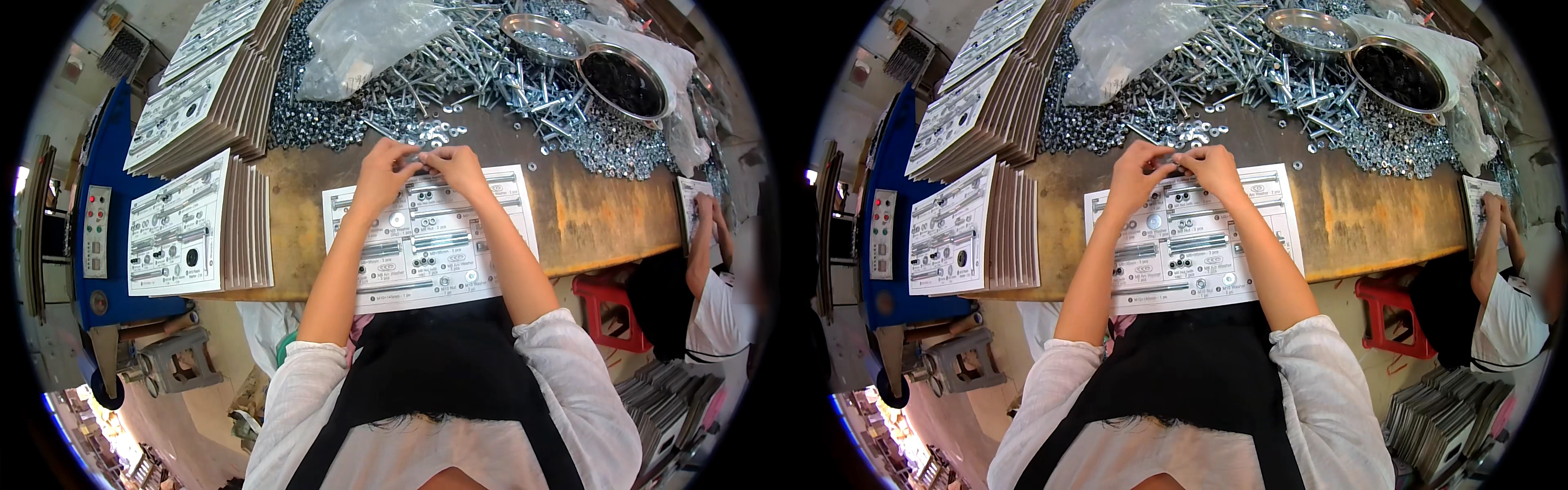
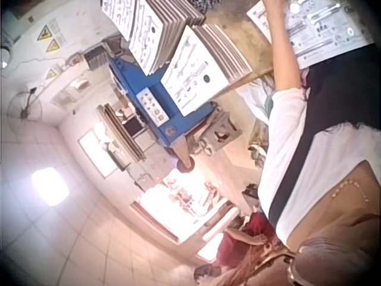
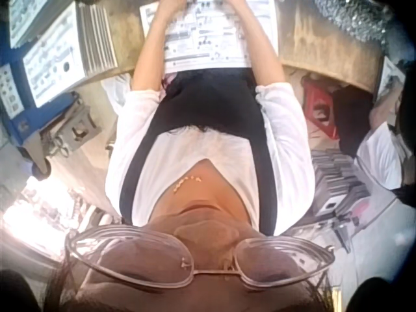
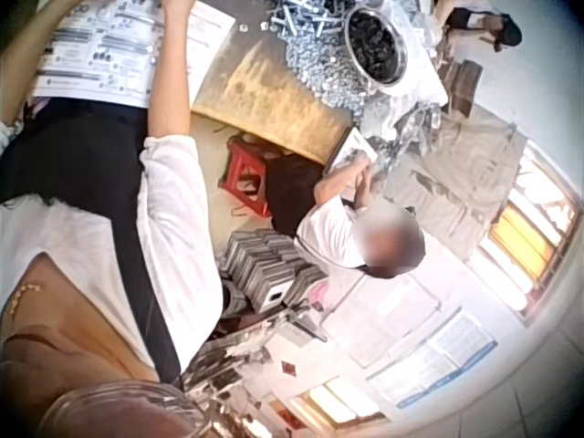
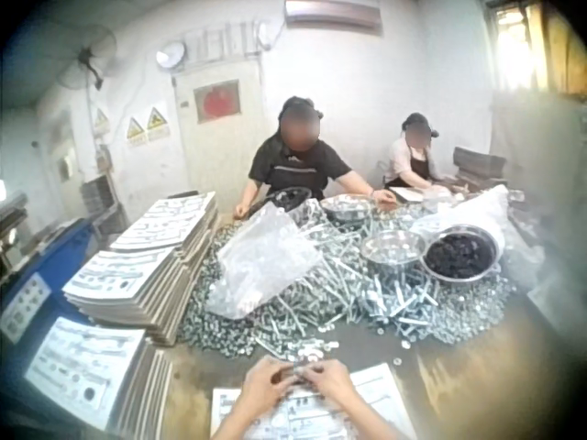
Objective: The person sorts and places bolts, nuts, and washers onto printed cardboard templates at a workbench. They repeatedly pick parts from piles, arrange them on the template, and stack completed sheets. Other workers are visible nearby performing similar tasks.
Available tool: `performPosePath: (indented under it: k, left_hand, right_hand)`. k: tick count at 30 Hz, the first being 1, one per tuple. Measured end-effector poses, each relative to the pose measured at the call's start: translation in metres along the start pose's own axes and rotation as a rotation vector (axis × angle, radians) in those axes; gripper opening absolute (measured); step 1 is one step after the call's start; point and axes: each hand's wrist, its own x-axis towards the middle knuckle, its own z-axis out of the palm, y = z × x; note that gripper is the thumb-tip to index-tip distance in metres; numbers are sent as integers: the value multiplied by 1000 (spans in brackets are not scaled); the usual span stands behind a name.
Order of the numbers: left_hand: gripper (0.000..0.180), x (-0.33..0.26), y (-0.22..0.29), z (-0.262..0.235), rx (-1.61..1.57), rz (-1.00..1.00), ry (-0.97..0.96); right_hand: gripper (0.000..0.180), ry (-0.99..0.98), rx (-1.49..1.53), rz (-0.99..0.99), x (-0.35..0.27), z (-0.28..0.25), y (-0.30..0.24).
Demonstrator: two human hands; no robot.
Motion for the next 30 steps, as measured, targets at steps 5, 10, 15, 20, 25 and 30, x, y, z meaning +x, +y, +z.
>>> performPosePath:
  k: [5, 10, 15, 20, 25, 30]
  left_hand:
    - [27, -11, 13, -6, 106, 91, -28]
    - [29, -42, 35, -21, 4, 96, -53]
    - [26, -80, 42, -11, 163, 248, -62]
    - [24, -107, 59, 19, 247, 295, -113]
    - [24, -125, 55, 53, 385, 342, -176]
    - [25, -129, 51, 54, 399, 319, -190]
  right_hand:
    - [25, -126, 169, 18, -23, -7, -20]
    - [21, -299, 271, 18, -63, -21, -30]
    - [20, -360, 270, 34, -103, -21, -9]
    - [25, -116, 131, 32, -126, -52, -16]
    - [27, 1, 171, -32, -127, -81, -3]
    - [25, -12, 227, 4, -133, -77, 9]
